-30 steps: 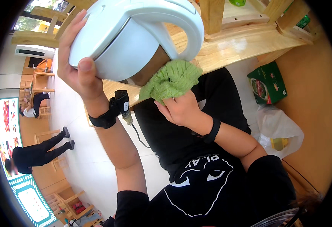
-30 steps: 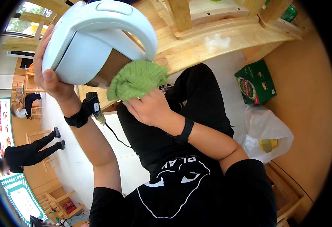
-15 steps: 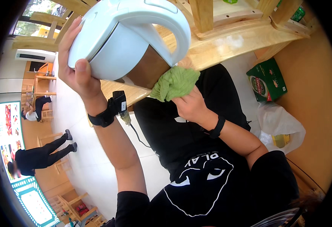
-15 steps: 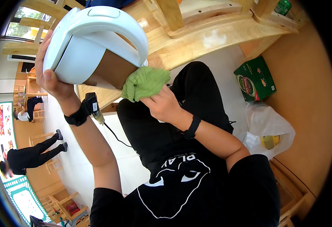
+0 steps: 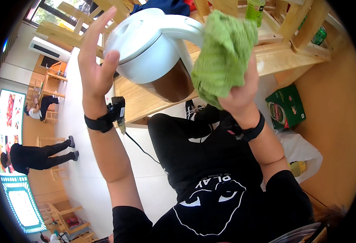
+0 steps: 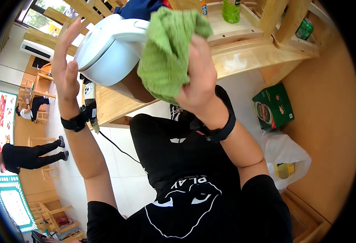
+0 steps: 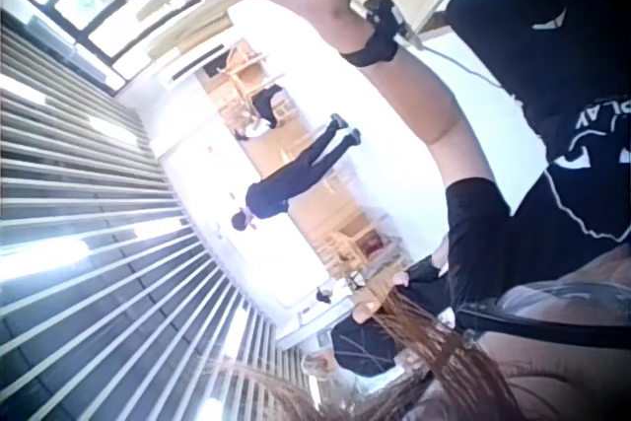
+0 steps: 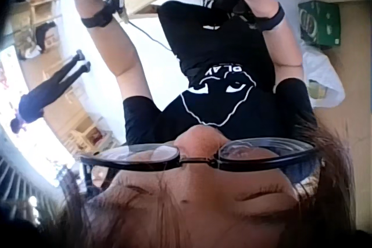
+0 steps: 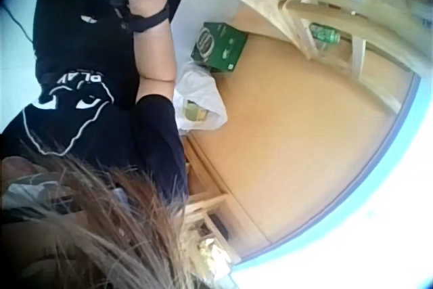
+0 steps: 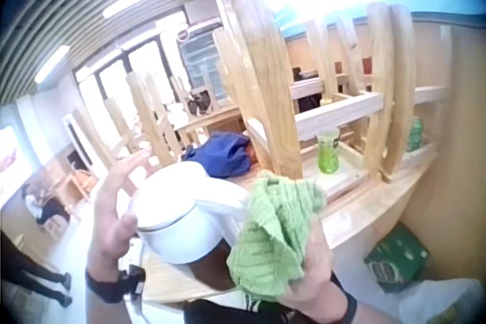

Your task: The person wipes the exterior and interior of a white kettle with a green cloth while sitting at a table in a restaurant dining area.

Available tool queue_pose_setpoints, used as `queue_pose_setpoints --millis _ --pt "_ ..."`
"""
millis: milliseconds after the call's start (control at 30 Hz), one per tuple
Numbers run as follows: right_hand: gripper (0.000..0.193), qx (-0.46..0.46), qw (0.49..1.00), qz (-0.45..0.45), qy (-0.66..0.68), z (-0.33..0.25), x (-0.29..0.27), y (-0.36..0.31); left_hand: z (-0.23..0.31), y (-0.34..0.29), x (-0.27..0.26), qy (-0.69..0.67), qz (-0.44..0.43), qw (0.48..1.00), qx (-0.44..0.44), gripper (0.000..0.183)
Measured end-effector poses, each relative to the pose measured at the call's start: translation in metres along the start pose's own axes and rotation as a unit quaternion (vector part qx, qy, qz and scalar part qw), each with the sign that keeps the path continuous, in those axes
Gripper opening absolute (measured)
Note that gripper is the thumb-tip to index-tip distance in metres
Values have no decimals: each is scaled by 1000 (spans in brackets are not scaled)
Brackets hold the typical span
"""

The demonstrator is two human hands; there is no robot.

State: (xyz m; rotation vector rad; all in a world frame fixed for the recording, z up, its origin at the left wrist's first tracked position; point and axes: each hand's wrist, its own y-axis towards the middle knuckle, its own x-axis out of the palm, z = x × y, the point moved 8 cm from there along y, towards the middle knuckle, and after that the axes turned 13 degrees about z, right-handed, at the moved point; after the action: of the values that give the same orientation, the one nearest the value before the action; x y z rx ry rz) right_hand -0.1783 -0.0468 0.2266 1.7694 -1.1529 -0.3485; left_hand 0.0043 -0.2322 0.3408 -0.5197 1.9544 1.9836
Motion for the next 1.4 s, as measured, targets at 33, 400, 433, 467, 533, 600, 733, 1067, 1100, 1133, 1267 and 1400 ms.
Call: queue_pose_setpoints --millis 33,400,433,467,533,600,733,1067,1100,1133,1267,1400 --pt "51 -8 1000 -1 -2 0 3 11 4 8 3 -17 14 1000 -1 75" --pt "36 -76 994 -69 -44 9 78 54 3 31 55 -57 -232 956 -170 63" --pt "36 -78 995 -54 -35 14 80 53 0 29 54 -65 -230 954 -181 63" --pt "36 -76 995 -52 -42 16 76 53 18 35 50 -60 -227 956 -174 65" --pt "35 -71 995 -48 -59 23 69 50 53 44 44 -50 -222 961 -159 68" --pt "30 -80 988 -66 -110 30 65 42 53 41 45 -37 -218 959 -176 71" --pt "26 -61 993 -39 -91 48 53 29 41 35 40 -106 -202 964 -137 74" --pt "35 -16 999 -2 -31 50 50 4 44 37 32 -90 -199 967 -128 73" --pt "36 11 1000 17 -13 55 48 0 43 36 30 -102 -191 969 -116 73" --pt "38 38 999 36 7 59 46 -3 43 36 28 -113 -184 971 -104 73" --pt "40 72 997 41 11 64 48 -15 42 33 24 -106 -179 970 -125 75" --pt "35 107 992 2 60 79 41 -32 40 37 23 -111 -197 960 -163 75"
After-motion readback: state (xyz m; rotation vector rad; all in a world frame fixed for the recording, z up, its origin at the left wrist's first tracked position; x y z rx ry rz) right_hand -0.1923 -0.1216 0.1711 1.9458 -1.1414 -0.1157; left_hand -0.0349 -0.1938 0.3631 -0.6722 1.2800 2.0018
